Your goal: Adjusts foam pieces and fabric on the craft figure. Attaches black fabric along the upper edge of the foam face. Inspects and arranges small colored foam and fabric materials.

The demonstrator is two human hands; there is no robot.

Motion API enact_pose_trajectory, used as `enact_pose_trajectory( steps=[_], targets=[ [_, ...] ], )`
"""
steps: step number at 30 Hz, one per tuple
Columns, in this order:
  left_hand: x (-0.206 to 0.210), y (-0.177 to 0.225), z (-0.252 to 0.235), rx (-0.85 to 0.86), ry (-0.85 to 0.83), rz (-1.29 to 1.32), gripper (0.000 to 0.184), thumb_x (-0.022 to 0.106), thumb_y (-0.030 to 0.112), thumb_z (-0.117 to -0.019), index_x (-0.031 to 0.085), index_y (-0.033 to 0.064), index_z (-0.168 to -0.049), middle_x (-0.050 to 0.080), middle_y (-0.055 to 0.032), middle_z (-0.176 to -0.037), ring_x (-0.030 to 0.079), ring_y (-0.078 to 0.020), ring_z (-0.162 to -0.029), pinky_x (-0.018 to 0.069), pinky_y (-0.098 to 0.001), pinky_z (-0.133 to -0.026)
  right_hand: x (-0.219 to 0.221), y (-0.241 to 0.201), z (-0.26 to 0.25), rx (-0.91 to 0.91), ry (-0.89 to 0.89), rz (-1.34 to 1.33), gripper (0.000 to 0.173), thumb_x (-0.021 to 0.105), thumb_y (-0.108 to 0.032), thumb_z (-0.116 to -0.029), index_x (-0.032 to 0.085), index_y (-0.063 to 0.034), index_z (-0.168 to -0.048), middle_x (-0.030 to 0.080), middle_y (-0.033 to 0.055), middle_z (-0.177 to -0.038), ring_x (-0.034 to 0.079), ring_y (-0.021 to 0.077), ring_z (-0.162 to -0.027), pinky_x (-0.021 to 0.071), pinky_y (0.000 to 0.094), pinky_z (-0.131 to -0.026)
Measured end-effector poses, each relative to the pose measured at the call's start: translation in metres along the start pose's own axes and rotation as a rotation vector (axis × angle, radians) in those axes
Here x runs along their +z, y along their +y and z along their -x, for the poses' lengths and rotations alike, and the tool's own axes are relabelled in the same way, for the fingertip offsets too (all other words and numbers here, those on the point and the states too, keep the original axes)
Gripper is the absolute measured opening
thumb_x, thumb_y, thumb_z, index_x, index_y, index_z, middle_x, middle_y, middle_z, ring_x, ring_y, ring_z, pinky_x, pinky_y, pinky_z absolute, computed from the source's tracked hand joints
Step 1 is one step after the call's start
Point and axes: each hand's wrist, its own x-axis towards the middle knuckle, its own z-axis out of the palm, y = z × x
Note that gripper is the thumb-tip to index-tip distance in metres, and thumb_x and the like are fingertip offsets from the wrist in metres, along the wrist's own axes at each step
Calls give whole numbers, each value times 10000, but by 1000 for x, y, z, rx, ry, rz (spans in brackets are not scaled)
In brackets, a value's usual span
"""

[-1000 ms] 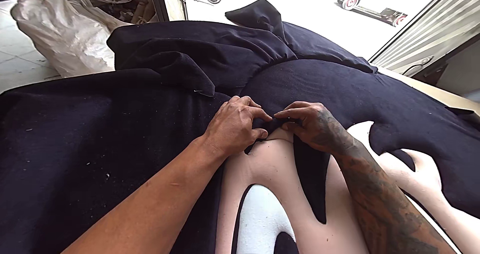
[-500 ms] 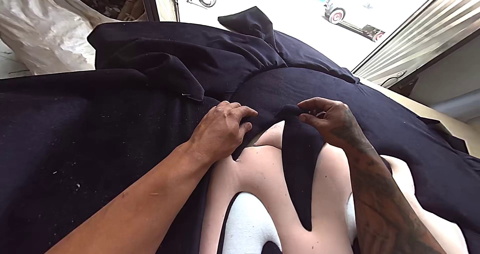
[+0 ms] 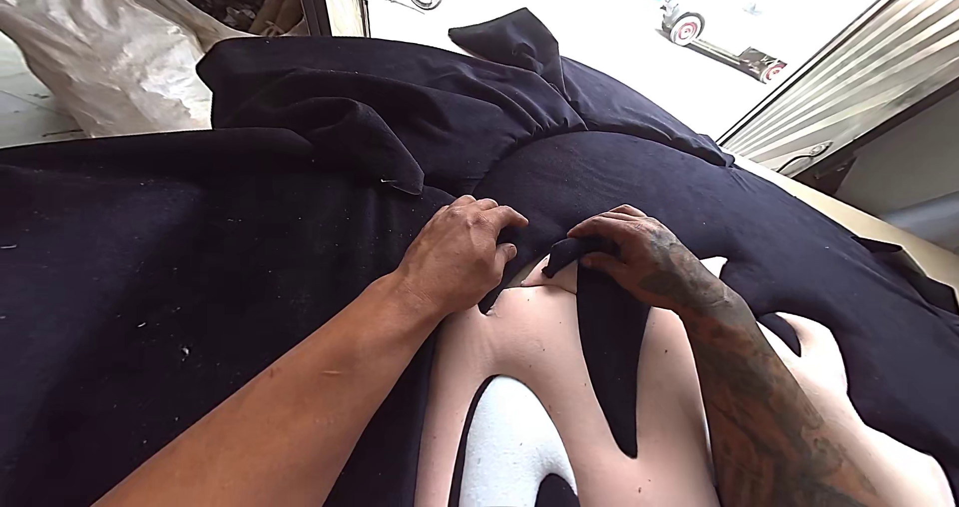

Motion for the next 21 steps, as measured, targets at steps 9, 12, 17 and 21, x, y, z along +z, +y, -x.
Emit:
enact_pose_trajectory(
  steps=[9, 12, 17, 21],
  targets=[
    [-2, 1, 0, 4, -12, 9, 304, 657, 309, -971, 706, 304, -1271, 700, 55, -1108, 625, -164, -1083, 519, -406, -929, 11, -8, -5, -58, 103, 16, 249, 785, -303, -867, 753, -262, -1110, 745, -84, -1048, 699, 102, -929, 566, 430, -800],
    [-3, 1, 0, 3, -29, -2, 296, 665, 347, -964, 710, 328, -1255, 688, 72, -1108, 613, -147, -1086, 513, -389, -929, 13, -9, -5, -66, 128, -11, 250, 797, -275, -856, 763, -265, -1104, 746, -85, -1035, 701, 88, -924, 580, 404, -799],
    [2, 1, 0, 41, -41, -35, 168, 676, 431, -937, 756, 419, -1084, 673, 130, -1164, 586, -102, -1131, 475, -386, -945, 15, -5, -6, -75, 120, -105, 258, 792, -219, -851, 771, -266, -1104, 745, -92, -1054, 697, 66, -961, 590, 383, -838],
    [3, 4, 1, 71, -67, -103, 138, 651, 498, -942, 762, 477, -1022, 649, 131, -1244, 560, -107, -1151, 444, -384, -938, 15, -5, -7, -65, 118, -148, 266, 791, -192, -844, 777, -267, -1099, 747, -98, -1057, 699, 53, -960, 598, 370, -840]
  ],
)
